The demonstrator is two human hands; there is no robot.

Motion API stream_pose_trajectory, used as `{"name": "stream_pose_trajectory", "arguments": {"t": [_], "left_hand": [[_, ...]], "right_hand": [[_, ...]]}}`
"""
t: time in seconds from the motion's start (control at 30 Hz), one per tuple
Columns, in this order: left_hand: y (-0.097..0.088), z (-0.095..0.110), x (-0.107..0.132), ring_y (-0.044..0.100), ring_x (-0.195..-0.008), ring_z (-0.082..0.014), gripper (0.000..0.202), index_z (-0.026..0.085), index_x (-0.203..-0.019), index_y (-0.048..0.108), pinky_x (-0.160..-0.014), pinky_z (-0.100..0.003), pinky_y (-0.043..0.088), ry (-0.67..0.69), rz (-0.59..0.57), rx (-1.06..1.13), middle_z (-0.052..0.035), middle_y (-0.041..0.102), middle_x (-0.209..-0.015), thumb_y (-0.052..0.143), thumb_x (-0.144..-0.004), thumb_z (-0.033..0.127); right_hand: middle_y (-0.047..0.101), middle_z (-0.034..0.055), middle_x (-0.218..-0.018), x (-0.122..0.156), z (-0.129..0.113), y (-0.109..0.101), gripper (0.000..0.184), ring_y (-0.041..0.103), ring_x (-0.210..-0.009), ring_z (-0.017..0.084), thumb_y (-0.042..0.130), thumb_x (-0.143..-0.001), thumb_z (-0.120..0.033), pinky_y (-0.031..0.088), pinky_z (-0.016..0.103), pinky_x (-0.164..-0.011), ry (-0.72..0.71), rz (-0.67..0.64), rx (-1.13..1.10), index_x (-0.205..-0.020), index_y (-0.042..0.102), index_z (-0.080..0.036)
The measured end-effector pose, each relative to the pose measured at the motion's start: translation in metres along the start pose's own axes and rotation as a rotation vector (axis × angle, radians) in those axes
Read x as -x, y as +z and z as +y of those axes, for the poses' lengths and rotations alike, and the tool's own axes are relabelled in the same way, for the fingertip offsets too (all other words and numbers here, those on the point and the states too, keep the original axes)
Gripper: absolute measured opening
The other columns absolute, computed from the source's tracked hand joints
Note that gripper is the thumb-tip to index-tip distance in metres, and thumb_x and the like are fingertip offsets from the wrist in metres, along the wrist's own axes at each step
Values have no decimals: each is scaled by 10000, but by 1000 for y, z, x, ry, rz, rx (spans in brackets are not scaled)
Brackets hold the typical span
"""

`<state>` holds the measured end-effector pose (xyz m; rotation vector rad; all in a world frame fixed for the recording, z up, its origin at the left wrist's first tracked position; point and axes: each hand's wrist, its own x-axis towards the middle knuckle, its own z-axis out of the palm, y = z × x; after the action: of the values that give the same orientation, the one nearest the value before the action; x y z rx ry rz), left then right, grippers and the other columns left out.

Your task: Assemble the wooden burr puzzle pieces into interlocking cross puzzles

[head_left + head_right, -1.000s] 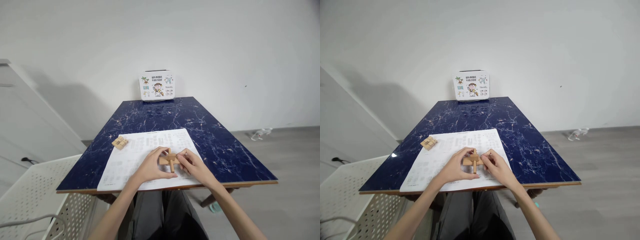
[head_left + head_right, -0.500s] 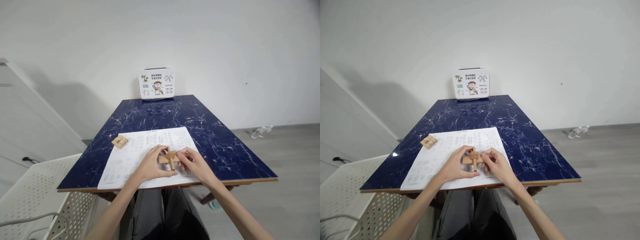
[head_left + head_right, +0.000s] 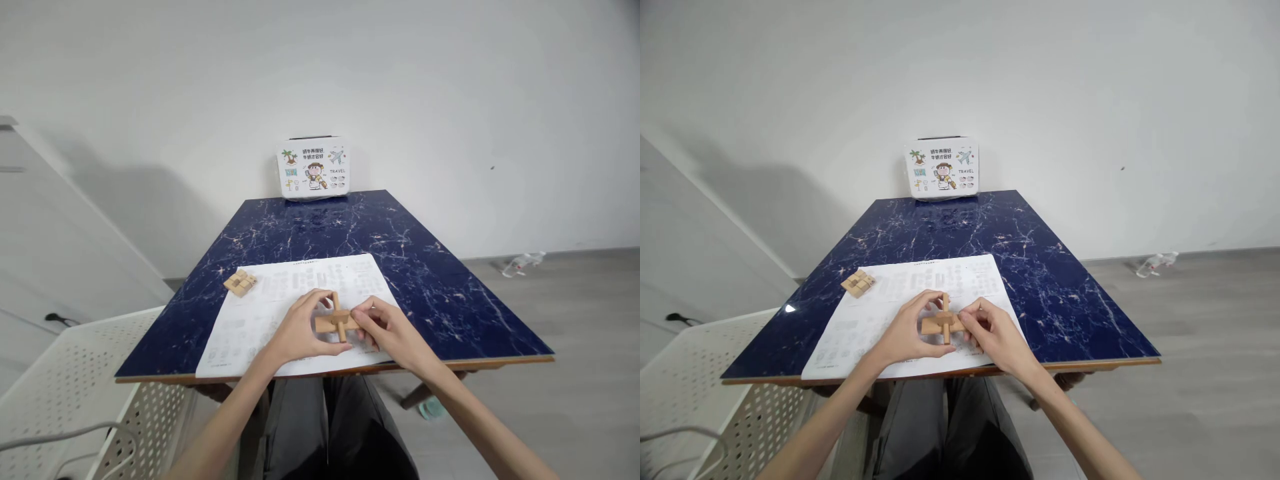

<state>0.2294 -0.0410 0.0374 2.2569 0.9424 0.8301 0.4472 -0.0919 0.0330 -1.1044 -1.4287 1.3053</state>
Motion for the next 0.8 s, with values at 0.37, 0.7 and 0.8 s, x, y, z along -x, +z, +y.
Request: {"name": "stream_pose_trajectory", "arguments": {"t": [0.37,0.7,0.8], "left_hand": [[1,0,4,610,-1142,-262,854,267,-1386,476,-1006,-406,507,85,14,-9,-86,592,-1322,911,-658,360],[3,-2,4,622,-1138,-274,854,262,-1367,481,-1015,-427,513,62,44,-41,-88,605,-1305,916,-652,435],[2,0,4,627,-1130,-280,866,263,-1387,480,-1009,-437,519,36,45,-57,-92,606,-1305,913,-660,452]], "right_hand": [[644,-10,-754,5,17,-3,385,520,-592,125,595,-979,-592,436,260,-574,-74,-30,-26,-1054,567,-216],[666,2,-764,9,10,-18,303,573,-621,153,625,-979,-523,450,259,-538,-170,184,-107,-1053,590,-232],[689,16,-776,4,11,-29,309,583,-637,168,598,-983,-535,450,274,-567,-152,320,71,-1038,584,-231]]}}
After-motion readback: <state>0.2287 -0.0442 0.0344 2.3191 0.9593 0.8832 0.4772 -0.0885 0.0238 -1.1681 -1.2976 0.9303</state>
